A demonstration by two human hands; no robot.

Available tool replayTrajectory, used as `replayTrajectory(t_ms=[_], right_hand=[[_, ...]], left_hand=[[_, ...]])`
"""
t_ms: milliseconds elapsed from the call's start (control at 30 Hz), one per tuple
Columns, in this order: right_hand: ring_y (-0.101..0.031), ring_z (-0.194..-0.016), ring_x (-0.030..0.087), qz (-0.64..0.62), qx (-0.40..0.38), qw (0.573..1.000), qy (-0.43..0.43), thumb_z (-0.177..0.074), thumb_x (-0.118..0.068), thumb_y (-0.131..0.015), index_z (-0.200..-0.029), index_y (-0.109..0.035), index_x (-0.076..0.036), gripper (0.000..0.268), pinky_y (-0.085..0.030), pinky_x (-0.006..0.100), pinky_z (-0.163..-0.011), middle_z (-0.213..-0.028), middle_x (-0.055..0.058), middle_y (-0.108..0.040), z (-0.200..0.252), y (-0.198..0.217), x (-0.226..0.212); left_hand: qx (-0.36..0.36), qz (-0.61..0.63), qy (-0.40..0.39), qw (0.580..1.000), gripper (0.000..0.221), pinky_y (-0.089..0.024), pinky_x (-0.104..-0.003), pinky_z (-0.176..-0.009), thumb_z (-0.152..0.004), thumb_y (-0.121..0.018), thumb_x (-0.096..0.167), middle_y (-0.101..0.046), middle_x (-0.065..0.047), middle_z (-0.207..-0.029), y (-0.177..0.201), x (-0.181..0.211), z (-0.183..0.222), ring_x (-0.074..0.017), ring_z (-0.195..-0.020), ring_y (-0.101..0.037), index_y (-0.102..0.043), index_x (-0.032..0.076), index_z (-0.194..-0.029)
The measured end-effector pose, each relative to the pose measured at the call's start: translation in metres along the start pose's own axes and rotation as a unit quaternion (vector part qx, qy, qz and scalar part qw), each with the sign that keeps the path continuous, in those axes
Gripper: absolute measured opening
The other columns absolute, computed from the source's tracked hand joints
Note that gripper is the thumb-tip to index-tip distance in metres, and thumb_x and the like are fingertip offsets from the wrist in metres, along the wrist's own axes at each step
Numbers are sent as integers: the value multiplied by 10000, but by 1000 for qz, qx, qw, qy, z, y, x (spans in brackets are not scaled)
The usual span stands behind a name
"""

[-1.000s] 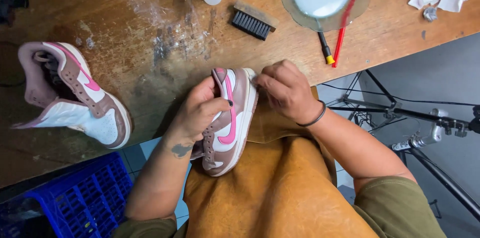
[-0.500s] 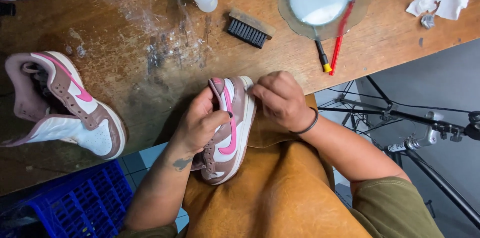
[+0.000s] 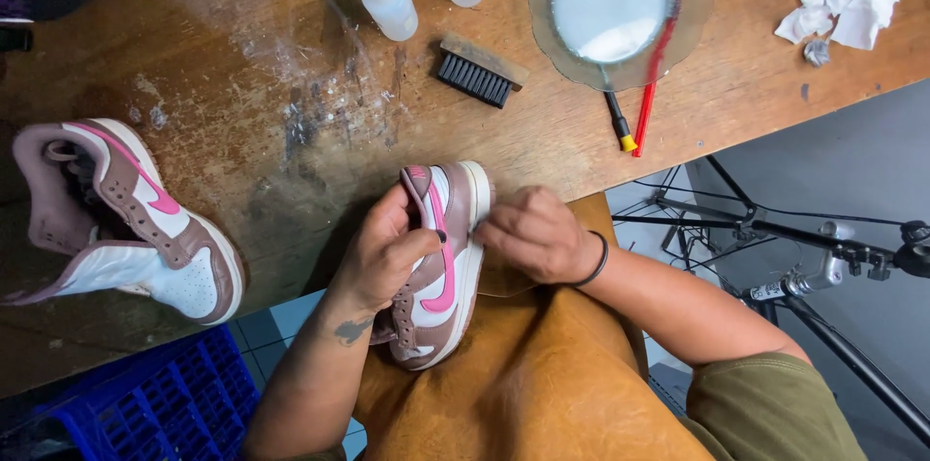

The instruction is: Detailing and cleaning the soles and edges of sneakers using cleaning solutions and small tools.

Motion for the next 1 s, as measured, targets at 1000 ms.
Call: replayTrajectory(t_ms=[1000], right_hand=[[-646,-750,290,-76,23,995,-61,-1061,-258,-491,-940,-773,-8,396,-582,427,-721,-886,153,-676,15,9,1]], left_hand=[[-20,13,45,999,320,-564,-388,-835,-748,-710,13,-696,-117,-886,14,-28,-4,-179,-868,-633,-652,7,-1062]])
Point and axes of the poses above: each hand's wrist, its own z-axis away from the middle knuckle, its own y-axis out of the back of the hand, x = y × z, the point moved 8 cm from there along -z, towards the middle knuckle
